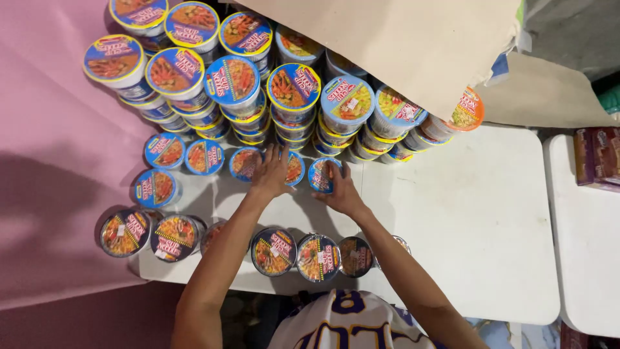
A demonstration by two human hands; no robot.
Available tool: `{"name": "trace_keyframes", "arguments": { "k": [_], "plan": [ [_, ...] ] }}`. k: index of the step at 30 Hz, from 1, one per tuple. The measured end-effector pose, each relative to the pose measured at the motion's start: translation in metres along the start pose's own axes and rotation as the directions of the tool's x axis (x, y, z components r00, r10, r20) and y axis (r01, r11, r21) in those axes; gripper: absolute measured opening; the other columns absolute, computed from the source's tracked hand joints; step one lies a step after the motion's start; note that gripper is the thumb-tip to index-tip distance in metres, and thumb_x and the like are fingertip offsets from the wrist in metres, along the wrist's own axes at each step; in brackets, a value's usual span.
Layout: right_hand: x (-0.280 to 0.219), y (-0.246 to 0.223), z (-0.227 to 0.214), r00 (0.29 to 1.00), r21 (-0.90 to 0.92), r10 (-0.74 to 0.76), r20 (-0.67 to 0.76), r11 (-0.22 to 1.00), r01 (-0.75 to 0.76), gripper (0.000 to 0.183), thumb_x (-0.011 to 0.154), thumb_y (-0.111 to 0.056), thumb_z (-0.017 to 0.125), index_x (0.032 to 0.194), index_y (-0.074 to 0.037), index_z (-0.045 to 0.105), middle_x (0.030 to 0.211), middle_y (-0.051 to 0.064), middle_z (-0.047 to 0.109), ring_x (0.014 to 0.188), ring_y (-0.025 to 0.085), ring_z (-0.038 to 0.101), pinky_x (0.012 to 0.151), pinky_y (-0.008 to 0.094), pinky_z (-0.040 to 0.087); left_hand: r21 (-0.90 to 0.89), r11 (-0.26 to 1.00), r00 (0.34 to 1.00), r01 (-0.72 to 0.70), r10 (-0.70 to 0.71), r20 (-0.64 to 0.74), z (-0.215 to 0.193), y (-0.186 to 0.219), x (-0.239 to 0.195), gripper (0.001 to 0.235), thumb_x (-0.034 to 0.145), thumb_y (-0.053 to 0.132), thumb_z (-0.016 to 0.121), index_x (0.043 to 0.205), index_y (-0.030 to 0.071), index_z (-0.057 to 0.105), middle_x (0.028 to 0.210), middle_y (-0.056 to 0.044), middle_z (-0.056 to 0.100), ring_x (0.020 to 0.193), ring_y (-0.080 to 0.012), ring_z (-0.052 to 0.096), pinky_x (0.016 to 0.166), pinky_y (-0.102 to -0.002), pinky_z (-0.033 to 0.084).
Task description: Stack multiple containers of cup noodles on a table.
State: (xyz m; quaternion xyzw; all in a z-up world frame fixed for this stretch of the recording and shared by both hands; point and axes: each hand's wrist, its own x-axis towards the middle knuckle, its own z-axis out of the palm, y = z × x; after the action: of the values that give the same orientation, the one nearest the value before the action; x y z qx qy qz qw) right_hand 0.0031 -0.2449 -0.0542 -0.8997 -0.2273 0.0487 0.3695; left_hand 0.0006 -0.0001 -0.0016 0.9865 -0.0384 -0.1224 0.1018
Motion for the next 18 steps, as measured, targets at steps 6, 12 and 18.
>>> {"name": "trace_keyframes", "arguments": {
  "k": [6,12,18],
  "plan": [
    [0.002,-0.015,-0.004,1.000,0.041,0.022,-0.015,0.999,-0.021,0.100,0.067,-0.023,0.094,0.148,-0.006,0.039,0.147,0.033,0.034,0.133,0.050,0.045,0.107,0.050,0.048,-0.042,0.999,0.999,-0.030,0.032,0.035,0.002,0.000,0.001,0.119,0.061,0.032,0.096,0.153,0.001,0.027,0.153,-0.018,0.043,0.145,-0.0346,0.038,0.121,-0.057,0.030],
    [-0.015,-0.030,-0.049,0.984,0.228,0.074,0.164,0.967,-0.110,0.101,0.064,-0.021,0.093,0.150,-0.012,0.041,0.145,0.020,0.045,0.126,0.034,0.061,0.104,0.041,0.053,-0.260,0.964,0.999,-0.048,0.042,-0.030,-0.021,0.018,-0.027,0.122,0.057,0.025,0.097,0.152,-0.003,0.026,0.153,-0.024,0.040,0.136,-0.0423,0.043,0.110,-0.049,0.041],
    [-0.061,-0.051,-0.113,0.995,0.317,0.100,0.031,0.943,-0.104,0.123,0.060,-0.020,0.098,0.159,-0.011,0.025,0.144,0.016,0.053,0.127,0.028,0.059,0.107,0.040,0.050,-0.508,0.835,0.969,-0.211,0.110,-0.222,-0.065,0.064,-0.075,0.129,0.058,0.031,0.100,0.153,-0.003,0.021,0.148,-0.027,0.041,0.137,-0.0403,0.045,0.112,-0.046,0.040]
  ]
}}
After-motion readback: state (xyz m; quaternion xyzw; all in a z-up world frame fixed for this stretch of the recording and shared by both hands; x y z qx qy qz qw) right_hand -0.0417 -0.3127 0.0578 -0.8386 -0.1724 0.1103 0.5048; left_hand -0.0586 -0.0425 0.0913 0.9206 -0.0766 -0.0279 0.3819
